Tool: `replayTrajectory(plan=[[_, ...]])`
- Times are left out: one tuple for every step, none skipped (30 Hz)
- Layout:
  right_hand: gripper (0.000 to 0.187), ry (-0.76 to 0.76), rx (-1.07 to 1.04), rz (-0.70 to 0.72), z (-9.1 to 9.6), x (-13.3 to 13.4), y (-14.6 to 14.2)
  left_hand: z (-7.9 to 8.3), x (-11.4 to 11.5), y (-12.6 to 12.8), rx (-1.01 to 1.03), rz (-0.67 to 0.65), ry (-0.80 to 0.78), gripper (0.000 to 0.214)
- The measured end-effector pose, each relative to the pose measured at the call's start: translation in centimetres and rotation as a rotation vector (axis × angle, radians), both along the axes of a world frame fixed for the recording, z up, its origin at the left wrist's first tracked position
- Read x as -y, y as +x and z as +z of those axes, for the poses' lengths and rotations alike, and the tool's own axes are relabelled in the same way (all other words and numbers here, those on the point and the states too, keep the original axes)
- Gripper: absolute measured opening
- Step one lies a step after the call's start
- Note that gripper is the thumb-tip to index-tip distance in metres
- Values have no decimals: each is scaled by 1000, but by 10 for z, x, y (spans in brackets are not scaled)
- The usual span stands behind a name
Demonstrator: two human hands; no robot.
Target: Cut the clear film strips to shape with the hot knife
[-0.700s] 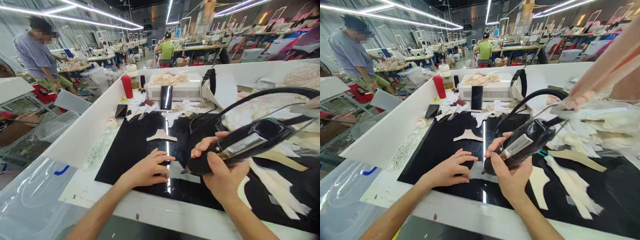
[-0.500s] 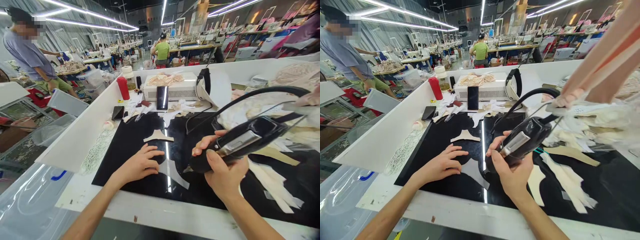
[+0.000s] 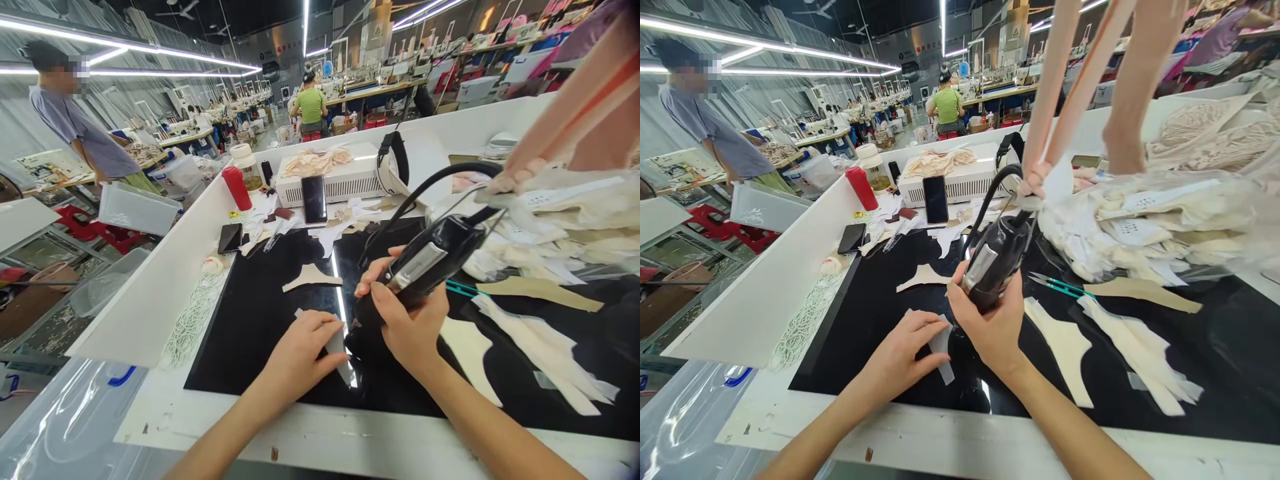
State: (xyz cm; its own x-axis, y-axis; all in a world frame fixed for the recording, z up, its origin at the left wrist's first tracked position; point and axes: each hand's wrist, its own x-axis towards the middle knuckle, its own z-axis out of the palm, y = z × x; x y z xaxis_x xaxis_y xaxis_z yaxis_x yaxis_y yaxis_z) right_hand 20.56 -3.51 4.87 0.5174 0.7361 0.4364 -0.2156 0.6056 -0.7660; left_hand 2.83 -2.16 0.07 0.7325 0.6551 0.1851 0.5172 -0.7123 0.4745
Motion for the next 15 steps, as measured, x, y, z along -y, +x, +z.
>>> replayTrajectory(plan=[[40, 5, 2, -9, 0, -3, 0, -1, 1, 2, -24, 6, -12, 52], [39, 8, 8, -12, -1, -5, 0, -1, 2, 3, -47, 14, -24, 57], [38, 10, 15, -12, -3, -6, 0, -2, 2, 3, -64, 21, -32, 62], [37, 10, 25, -10, -4, -8, -1, -2, 3, 3, -76, 27, -38, 65], [36, 9, 36, -8, -6, -9, -1, -2, 3, 3, -84, 29, -41, 67], [36, 7, 46, -6, -8, -10, -1, -2, 4, 2, -92, 31, -43, 68], [36, 3, 56, -4, -10, -10, -1, -2, 4, 1, -98, 32, -45, 69], [38, -1, 64, -2, -12, -11, 0, -2, 5, 1, -104, 33, -48, 69], [39, -5, 68, -2, -14, -11, 0, -1, 5, 1, -109, 34, -52, 69], [40, -9, 70, -2, -15, -11, 0, -1, 5, 0, -115, 37, -56, 70], [40, -11, 72, 0, -16, -12, 0, -1, 5, 0, -120, 39, -61, 70], [40, -12, 74, 1, -17, -12, 1, -1, 6, 0, -124, 40, -66, 72], [40, -12, 76, 1, -17, -12, 1, 0, 6, 0, -127, 39, -72, 73], [39, -14, 78, 0, -17, -11, 1, 0, 6, -1, -129, 37, -79, 74], [39, -16, 79, -1, -16, -11, 1, 0, 6, -1, -130, 35, -85, 75]])
